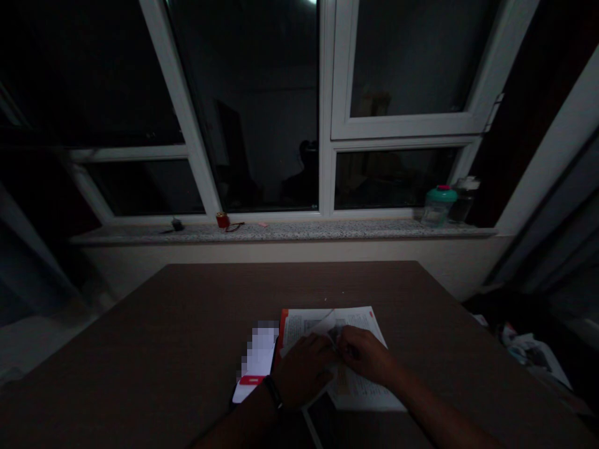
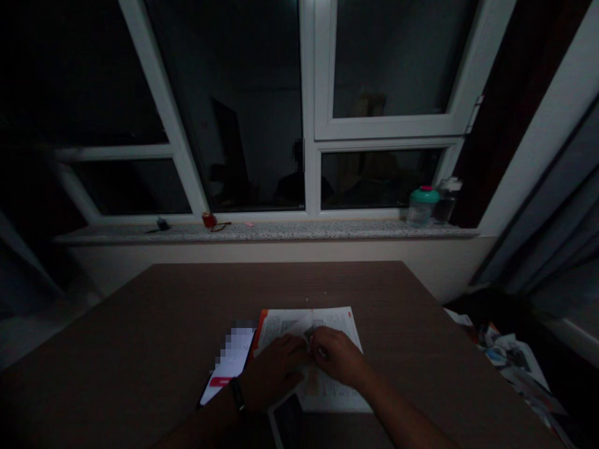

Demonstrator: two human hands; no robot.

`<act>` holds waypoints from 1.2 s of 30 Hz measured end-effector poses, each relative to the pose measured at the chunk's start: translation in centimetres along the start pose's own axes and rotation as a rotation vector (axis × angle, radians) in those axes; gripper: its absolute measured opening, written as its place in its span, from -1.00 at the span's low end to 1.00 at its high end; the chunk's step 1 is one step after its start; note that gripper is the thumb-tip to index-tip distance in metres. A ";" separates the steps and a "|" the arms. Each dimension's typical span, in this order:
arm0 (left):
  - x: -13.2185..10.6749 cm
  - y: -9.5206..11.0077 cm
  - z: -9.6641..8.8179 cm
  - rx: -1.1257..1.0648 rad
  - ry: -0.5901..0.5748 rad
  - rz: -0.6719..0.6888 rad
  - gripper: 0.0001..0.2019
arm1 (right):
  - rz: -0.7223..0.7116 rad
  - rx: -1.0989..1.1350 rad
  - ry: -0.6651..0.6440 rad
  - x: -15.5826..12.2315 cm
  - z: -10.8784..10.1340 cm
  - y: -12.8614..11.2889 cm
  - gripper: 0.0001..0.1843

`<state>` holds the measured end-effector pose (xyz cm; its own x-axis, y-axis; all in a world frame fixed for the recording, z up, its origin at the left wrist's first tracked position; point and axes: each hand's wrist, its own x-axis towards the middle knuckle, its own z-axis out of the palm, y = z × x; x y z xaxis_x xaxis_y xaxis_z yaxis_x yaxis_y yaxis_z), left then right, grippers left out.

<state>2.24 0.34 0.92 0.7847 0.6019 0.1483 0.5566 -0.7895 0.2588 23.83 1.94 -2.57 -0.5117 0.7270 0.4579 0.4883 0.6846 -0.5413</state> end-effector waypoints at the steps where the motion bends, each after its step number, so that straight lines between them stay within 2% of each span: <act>1: 0.0 0.0 0.0 0.003 0.001 -0.001 -0.67 | -0.003 0.005 -0.013 -0.1 -0.1 -0.2 -0.80; 7: 0.0 0.2 -0.3 0.024 -0.018 -0.013 -0.67 | -0.011 -0.080 -0.036 0.7 -0.1 0.2 -0.80; 11: 0.0 0.0 0.1 0.000 -0.006 -0.006 -0.73 | 0.009 -0.146 0.031 1.3 0.4 1.1 -0.82; 16: -0.3 -0.3 0.4 -0.052 0.039 0.030 -0.68 | 0.075 -0.134 0.125 0.9 0.3 1.0 -0.86; 22: -0.3 0.0 -0.1 -0.054 -0.002 0.010 -0.59 | 0.113 -0.101 0.210 0.4 -0.2 0.9 -0.88; 25: -0.1 0.2 -0.5 -0.019 -0.033 0.003 -0.60 | 0.092 -0.100 0.207 0.3 -0.1 0.9 -0.88; 30: 0.2 0.5 -0.8 0.001 -0.061 0.032 -0.74 | 0.005 -0.121 0.159 0.2 0.0 0.5 -0.88; 36: 0.2 0.6 -1.0 0.024 -0.079 0.023 -0.71 | -0.036 -0.172 0.142 0.3 0.2 0.3 -0.80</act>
<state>2.51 0.12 2.05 0.8159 0.5729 0.0778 0.5437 -0.8061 0.2335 23.63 2.35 -2.72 -0.4319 0.6938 0.5763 0.5910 0.7004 -0.4002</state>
